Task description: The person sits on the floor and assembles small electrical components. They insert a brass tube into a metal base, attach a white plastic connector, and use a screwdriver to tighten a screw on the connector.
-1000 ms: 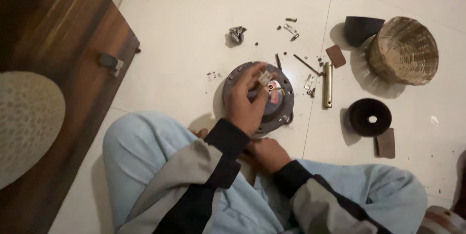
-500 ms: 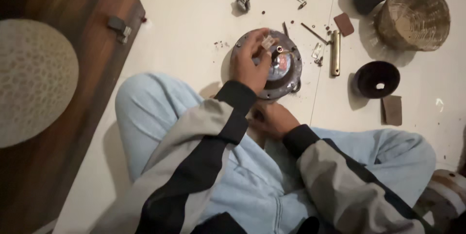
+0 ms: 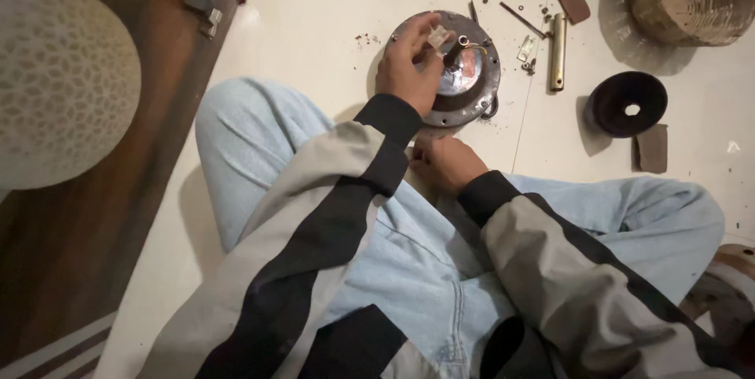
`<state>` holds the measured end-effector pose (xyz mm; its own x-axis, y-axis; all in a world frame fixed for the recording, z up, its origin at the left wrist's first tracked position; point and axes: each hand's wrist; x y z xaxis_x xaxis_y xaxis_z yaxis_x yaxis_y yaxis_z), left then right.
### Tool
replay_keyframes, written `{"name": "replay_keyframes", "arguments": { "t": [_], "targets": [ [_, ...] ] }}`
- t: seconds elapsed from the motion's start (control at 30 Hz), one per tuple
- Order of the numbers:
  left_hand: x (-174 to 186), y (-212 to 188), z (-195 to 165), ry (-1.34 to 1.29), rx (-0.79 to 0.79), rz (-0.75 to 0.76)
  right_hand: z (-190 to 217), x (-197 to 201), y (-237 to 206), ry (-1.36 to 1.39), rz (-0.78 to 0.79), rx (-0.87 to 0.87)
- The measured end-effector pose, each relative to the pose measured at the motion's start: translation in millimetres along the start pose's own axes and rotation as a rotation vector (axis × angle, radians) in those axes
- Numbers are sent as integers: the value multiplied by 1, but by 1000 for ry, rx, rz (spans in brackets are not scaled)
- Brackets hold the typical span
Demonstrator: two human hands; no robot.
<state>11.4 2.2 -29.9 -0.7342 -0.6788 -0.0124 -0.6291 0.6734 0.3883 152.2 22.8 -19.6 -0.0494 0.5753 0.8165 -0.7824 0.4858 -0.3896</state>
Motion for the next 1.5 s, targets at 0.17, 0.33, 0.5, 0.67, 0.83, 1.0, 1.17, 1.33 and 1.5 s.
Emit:
{"name": "replay_keyframes", "arguments": {
  "t": [0.17, 0.33, 0.5, 0.67, 0.83, 1.0, 1.17, 1.33, 1.5],
  "targets": [
    [2, -2, -2, -8, -29, -42, 0, 4, -1, 297, 12, 40],
    [1, -2, 2, -63, -46, -33, -5, 9, -12, 830, 142, -17],
    [-3, -6, 4, -329, 26, 139, -16, 29, -26, 1674, 304, -227],
    [-2, -11, -5, -470, 18, 313, -27, 51, -26, 1865, 159, -119],
    [-3, -13, -20, -446, -74, 353, -32, 56, -23, 1887, 37, -202],
    [-3, -14, -34, -268, -96, 324, -28, 54, -22, 1978, 64, -179],
    [-2, -14, -40, -250, -101, 285, -23, 58, -27, 1908, 41, -160],
    [-3, -12, -37, -406, -68, 289, -15, 69, -36, 1753, -63, -183],
    [-7, -11, -28, -633, 46, 269, -5, 76, -40, 1599, -239, -175]
  ]
}}
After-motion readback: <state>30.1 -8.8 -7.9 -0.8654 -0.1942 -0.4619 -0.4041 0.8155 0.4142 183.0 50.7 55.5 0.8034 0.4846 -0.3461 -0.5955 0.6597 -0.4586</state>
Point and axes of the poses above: each hand's wrist, its own y-axis towards the middle knuckle, its own x-axis out of the back of the hand, z = x × y, and after that the axes turned 10 degrees about -x, right-handed
